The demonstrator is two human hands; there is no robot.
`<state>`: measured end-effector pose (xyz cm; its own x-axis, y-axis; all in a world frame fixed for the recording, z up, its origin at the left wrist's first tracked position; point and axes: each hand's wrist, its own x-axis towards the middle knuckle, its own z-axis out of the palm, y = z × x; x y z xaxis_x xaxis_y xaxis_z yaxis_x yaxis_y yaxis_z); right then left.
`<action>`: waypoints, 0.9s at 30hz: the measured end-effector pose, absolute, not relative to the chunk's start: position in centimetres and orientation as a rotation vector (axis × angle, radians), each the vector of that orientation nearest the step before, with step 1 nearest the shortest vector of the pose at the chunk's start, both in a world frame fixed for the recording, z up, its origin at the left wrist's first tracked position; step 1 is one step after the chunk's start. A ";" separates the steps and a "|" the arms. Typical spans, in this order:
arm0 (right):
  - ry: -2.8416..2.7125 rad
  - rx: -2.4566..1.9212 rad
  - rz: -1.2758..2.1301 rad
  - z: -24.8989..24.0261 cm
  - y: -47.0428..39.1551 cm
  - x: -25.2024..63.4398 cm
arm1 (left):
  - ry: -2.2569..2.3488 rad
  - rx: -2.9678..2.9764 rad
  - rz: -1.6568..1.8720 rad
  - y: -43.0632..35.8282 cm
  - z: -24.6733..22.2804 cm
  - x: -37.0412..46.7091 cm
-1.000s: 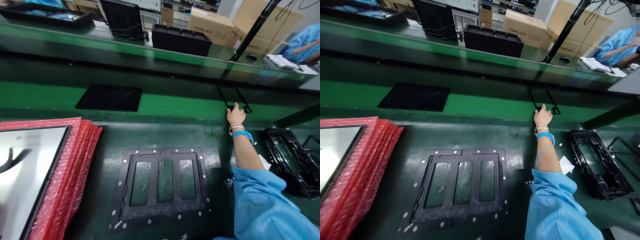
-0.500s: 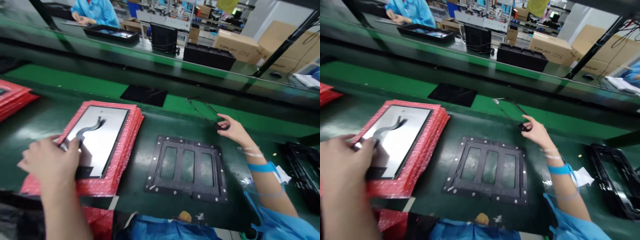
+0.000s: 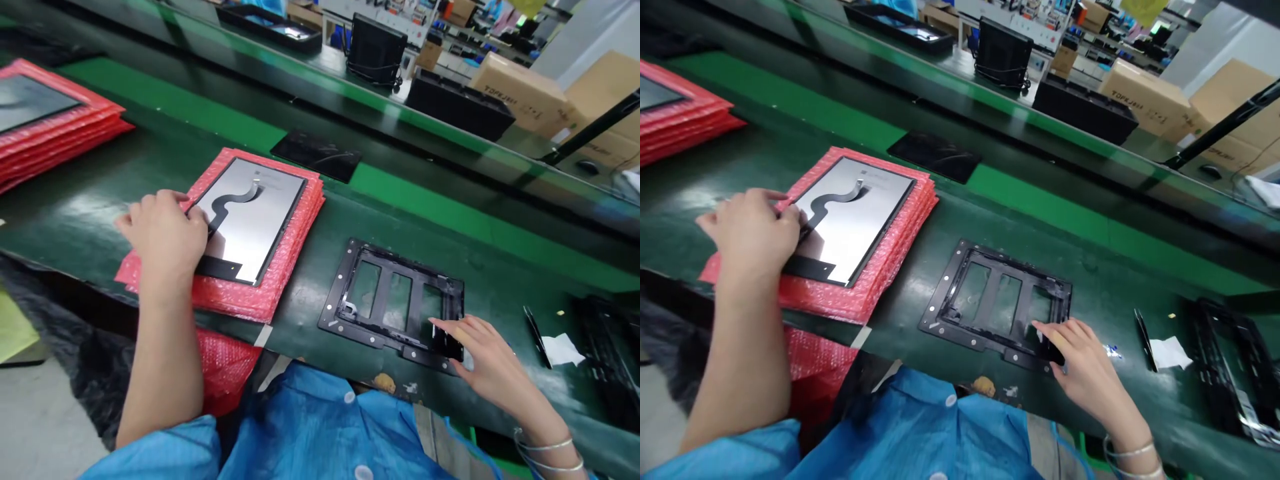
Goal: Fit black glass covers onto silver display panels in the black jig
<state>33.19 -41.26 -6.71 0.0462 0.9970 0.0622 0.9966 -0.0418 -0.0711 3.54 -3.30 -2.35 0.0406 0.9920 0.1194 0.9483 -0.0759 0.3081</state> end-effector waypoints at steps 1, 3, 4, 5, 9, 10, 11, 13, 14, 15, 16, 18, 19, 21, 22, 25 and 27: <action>-2.116 -2.197 0.014 -6.7 -41.1 33.1 | 2.036 2.147 0.438 -3.0 -2.4 3.4; -2.123 -2.186 0.016 -6.7 -41.0 33.0 | 2.044 2.116 0.421 -2.4 -2.5 3.0; -2.122 -2.182 0.014 -6.7 -40.9 32.9 | 2.035 2.097 0.426 -2.1 -2.6 2.8; -2.119 -2.178 0.015 -6.7 -40.9 32.9 | 2.018 2.078 0.448 -1.8 -2.6 2.5; -2.092 -2.174 0.056 -6.9 -41.1 32.8 | 1.923 1.959 0.581 -1.9 -2.1 2.0; -2.086 -2.177 0.068 -7.0 -41.1 32.8 | 1.902 1.903 0.606 -2.1 -1.7 1.9; -2.079 -2.181 0.076 -7.2 -41.0 32.8 | 1.880 1.842 0.628 -2.4 -1.4 1.9; -2.059 -2.187 0.088 -7.4 -41.0 32.8 | 1.809 1.727 0.667 -3.0 -0.7 1.9; -2.044 -2.187 0.093 -7.5 -40.9 32.7 | 1.784 1.669 0.697 -3.2 -0.5 1.8; -2.027 -2.185 0.098 -7.5 -40.9 32.7 | 1.766 1.604 0.749 -3.3 -0.3 1.6; -2.009 -2.180 0.104 -7.6 -40.8 32.6 | 1.750 1.530 0.827 -3.3 -0.2 1.4; -1.989 -2.166 0.119 -7.8 -40.9 32.6 | 1.688 1.375 1.067 -3.2 -0.2 0.8; -1.985 -2.160 0.124 -7.9 -40.9 32.6 | 1.621 1.305 1.218 -3.3 -0.2 0.5; -1.984 -2.151 0.125 -8.2 -40.9 32.6 | 1.371 1.229 1.465 -4.0 0.0 0.4; -1.985 -2.147 0.116 -8.4 -40.8 32.6 | 1.232 1.223 1.506 -4.7 0.2 0.6; -1.953 -2.110 0.032 -8.4 -39.8 32.5 | 0.942 1.244 1.257 -8.2 0.4 2.7; -1.832 -2.066 -0.137 -7.7 -38.8 31.8 | 0.862 1.143 1.048 -10.7 -0.1 4.9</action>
